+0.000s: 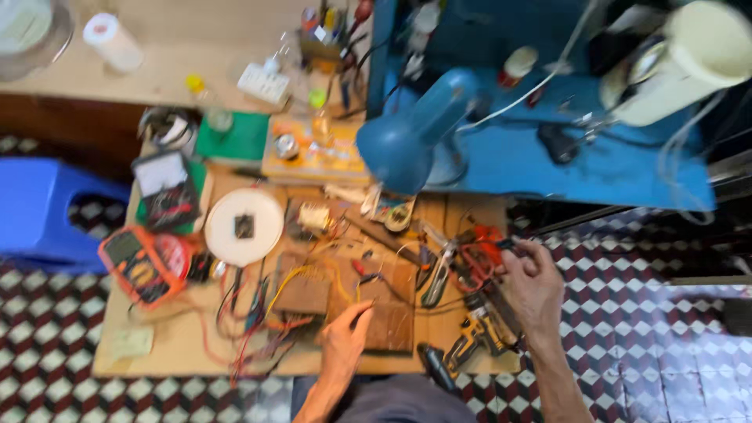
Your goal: The person uses a multimeter to test an electronic device on a cluttered workbench. They connect probes to various points on the device, observe the multimeter display, and adjust connections throughout the clip.
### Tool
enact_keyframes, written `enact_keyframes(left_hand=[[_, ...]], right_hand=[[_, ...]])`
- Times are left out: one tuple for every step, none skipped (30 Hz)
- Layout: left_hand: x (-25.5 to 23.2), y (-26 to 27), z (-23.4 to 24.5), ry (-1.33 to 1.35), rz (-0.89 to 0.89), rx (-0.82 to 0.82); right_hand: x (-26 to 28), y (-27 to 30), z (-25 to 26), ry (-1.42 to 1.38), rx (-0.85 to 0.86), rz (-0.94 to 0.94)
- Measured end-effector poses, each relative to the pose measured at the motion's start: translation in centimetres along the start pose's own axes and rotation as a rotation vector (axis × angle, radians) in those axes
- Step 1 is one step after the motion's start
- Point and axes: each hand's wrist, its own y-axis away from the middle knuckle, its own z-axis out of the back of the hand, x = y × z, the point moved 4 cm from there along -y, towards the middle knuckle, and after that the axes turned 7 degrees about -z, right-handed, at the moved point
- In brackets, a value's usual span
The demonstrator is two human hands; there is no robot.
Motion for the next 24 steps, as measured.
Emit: enact_keyframes(left_hand=[[0.6,0.0,0.1,0.011,0.064,0.013],[1.3,-0.4,-0.1,0.021,0.127,0.027],[1.8,-0.6,-0.2,0.025,0.140,0.024],[2.2,-1.1,-0.6,0.029,0.153,0.022],[2.7,-1.5,-0.9,0.029,0.175,0.014],[3.0,-2.1,-1.2,0.021,0.171,0.004],[3.1,-2.4,-1.4,0.010,0.174,-0.008],[3.2,-3.0,-1.6,0.000,0.177,-0.019],[3.6,-3.4,-1.7,-0.004,0.224,-0.001],[4.0,-3.9,-1.7,-0.009,0.271,0.017],[4.6,-4.3,-1.8,-0.017,0.319,0.038],[4.9,-4.8,-2.1,0.041,0.272,0.012],[5.4,-5.1,-2.5,0.099,0.227,-0.016],[5.9,-5.4,-2.8,0.159,0.182,-0.042],[6.5,-5.5,-2.9,0.118,0.186,-0.035],[7.0,-5.7,-2.9,0.078,0.189,-0.027],[7.3,-5.8,-3.1,0.041,0.198,-0.023],[7.5,-6.0,-3.4,0.031,0.216,-0.018],[7.6,-6.1,-3.6,0.025,0.237,-0.020],[7.5,-6.3,-3.9,0.018,0.259,-0.022],[7.2,-6.4,-4.0,-0.001,0.257,-0.033],[6.9,-6.5,-4.1,-0.020,0.256,-0.043],[6.5,-6.5,-4.2,-0.036,0.256,-0.055],[6.2,-6.7,-4.3,-0.028,0.245,-0.064]], right_hand=[[1.1,-1.3,0.2,-0.021,-0.013,0.041],[2.4,-3.0,0.3,-0.041,-0.027,0.083],[3.5,-4.2,0.4,-0.060,-0.027,0.115],[4.6,-5.3,0.6,0.007,-0.078,0.137],[5.7,-6.5,0.6,0.074,-0.119,0.152],[6.8,-7.7,0.6,0.140,-0.161,0.165],[7.8,-8.7,0.4,0.165,-0.171,0.213],[8.7,-9.7,0.1,0.190,-0.181,0.260],[9.5,-10.5,-0.1,0.215,-0.191,0.303],[9.9,-11.6,-0.5,0.241,-0.161,0.269],[10.1,-12.8,-0.9,0.265,-0.131,0.231],[10.2,-14.1,-1.2,0.289,-0.100,0.194],[10.6,-15.2,-1.4,0.318,-0.107,0.268],[10.9,-16.4,-1.9,0.347,-0.114,0.342],[11.2,-17.6,-2.6,0.375,-0.113,0.417],[11.3,-19.0,-3.3,0.421,-0.096,0.443],[11.4,-20.4,-4.1,0.471,-0.074,0.471],[11.4,-21.6,-4.8,0.521,-0.052,0.499],[11.4,-22.7,-5.6,0.579,-0.023,0.523],[11.4,-23.7,-6.4,0.637,0.005,0.548],[11.3,-24.7,-7.3,0.694,0.038,0.575],[11.2,-25.6,-8.1,0.726,0.054,0.602],[11.1,-26.5,-8.8,0.760,0.071,0.632],[10.9,-27.4,-9.7,0.793,0.087,0.663]])
